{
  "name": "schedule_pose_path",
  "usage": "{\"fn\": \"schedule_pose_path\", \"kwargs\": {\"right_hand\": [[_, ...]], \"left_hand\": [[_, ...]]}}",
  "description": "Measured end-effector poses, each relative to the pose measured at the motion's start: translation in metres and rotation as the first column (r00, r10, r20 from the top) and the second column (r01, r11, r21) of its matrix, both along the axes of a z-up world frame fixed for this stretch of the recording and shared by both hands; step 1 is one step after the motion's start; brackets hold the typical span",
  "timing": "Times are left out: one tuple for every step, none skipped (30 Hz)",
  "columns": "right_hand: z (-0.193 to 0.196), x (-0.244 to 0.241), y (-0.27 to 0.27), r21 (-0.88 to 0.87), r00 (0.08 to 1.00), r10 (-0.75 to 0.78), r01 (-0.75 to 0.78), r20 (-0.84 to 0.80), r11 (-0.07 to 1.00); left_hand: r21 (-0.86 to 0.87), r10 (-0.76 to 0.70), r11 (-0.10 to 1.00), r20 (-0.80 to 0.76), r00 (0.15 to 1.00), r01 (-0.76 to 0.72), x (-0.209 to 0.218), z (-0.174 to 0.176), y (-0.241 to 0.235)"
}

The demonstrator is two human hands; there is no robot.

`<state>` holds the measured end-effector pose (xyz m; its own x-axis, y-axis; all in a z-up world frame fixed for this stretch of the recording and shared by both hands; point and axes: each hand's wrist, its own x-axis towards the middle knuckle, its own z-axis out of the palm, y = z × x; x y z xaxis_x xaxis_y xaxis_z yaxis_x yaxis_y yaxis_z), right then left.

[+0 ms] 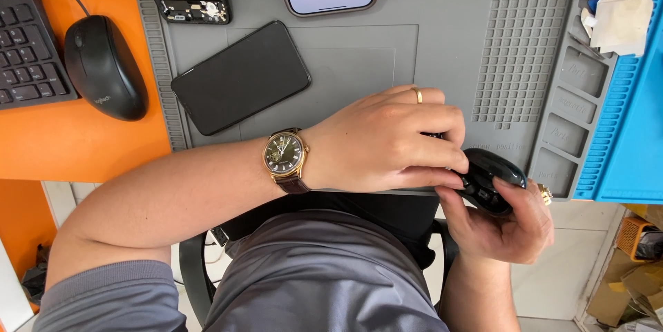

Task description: The person opens a black wireless earbud case, removes both earbuds, and places them back into the case. The person then closes the case. The task is performed by hand without tools.

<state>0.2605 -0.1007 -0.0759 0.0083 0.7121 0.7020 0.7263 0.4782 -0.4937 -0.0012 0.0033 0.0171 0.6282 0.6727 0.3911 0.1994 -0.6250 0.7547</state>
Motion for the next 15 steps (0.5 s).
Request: {"fn": "schedule_pose_path", "kwargs": {"right_hand": [[0.001, -0.001, 0.001, 0.001, 1.0, 0.0, 0.0, 0.0, 1.0], [0.002, -0.003, 0.002, 0.012, 1.0, 0.003, -0.003, 0.006, 1.0], [0.003, -0.004, 0.003, 0.023, 1.0, 0.006, -0.006, 0.011, 1.0], [0.0, -0.002, 0.001, 0.023, 1.0, 0.006, -0.006, 0.011, 1.0], [-0.002, 0.0, 0.0, 0.019, 1.0, -0.015, 0.015, 0.021, 1.0], [-0.005, 0.003, -0.002, 0.014, 0.999, -0.037, 0.037, 0.032, 0.999], [-0.003, 0.001, -0.001, 0.014, 0.999, -0.038, 0.037, 0.032, 0.999], [0.0, 0.0, 0.001, 0.0, 1.0, -0.007, 0.007, -0.002, 1.0], [0.002, -0.002, 0.003, -0.013, 0.999, 0.024, -0.025, -0.037, 1.0], [0.003, -0.002, 0.002, -0.013, 0.999, 0.025, -0.025, -0.038, 1.0], [0.004, -0.003, 0.002, -0.041, 0.997, 0.036, -0.039, -0.07, 0.998], [0.006, -0.004, 0.002, -0.067, 0.994, 0.046, -0.053, -0.102, 0.996], [0.004, -0.004, 0.002, -0.066, 0.994, 0.047, -0.054, -0.102, 0.996], [0.003, -0.004, 0.002, -0.049, 0.996, 0.022, -0.026, -0.09, 0.998], [0.002, -0.004, 0.002, -0.032, 0.997, -0.004, 0.001, -0.078, 0.999]], "left_hand": [[0.001, 0.0, 1.0, 0.0, 1.0, 0.0, 0.001, 0.0, -0.001], [0.01, 0.015, 1.0, 0.025, 1.0, -0.015, 0.002, 0.001, -0.001], [0.019, 0.029, 0.999, 0.05, 0.998, -0.03, 0.003, 0.001, -0.002], [0.019, 0.029, 0.999, 0.05, 0.998, -0.03, 0.001, 0.001, -0.004], [-0.021, 0.001, 1.0, 0.036, 0.999, 0.0, -0.002, 0.002, -0.005], [-0.062, -0.029, 0.998, 0.023, 0.999, 0.031, -0.003, 0.002, -0.007], [-0.062, -0.03, 0.998, 0.024, 0.999, 0.031, -0.005, 0.001, -0.008], [-0.047, -0.029, 0.999, -0.036, 0.999, 0.028, -0.006, -0.001, -0.009], [-0.032, -0.028, 0.999, -0.096, 0.995, 0.025, -0.008, -0.002, -0.011], [-0.033, -0.027, 0.999, -0.097, 0.995, 0.024, -0.006, -0.001, -0.011], [-0.084, -0.042, 0.996, -0.129, 0.991, 0.031, -0.004, 0.0, -0.012], [-0.134, -0.058, 0.99, -0.161, 0.985, 0.036, -0.002, 0.0, -0.012], [-0.133, -0.057, 0.99, -0.162, 0.985, 0.035, -0.002, 0.0, -0.012], [-0.113, -0.058, 0.992, -0.076, 0.995, 0.05, -0.001, 0.0, -0.011], [-0.09, -0.062, 0.994, 0.01, 0.998, 0.063, 0.0, 0.0, -0.011]]}}
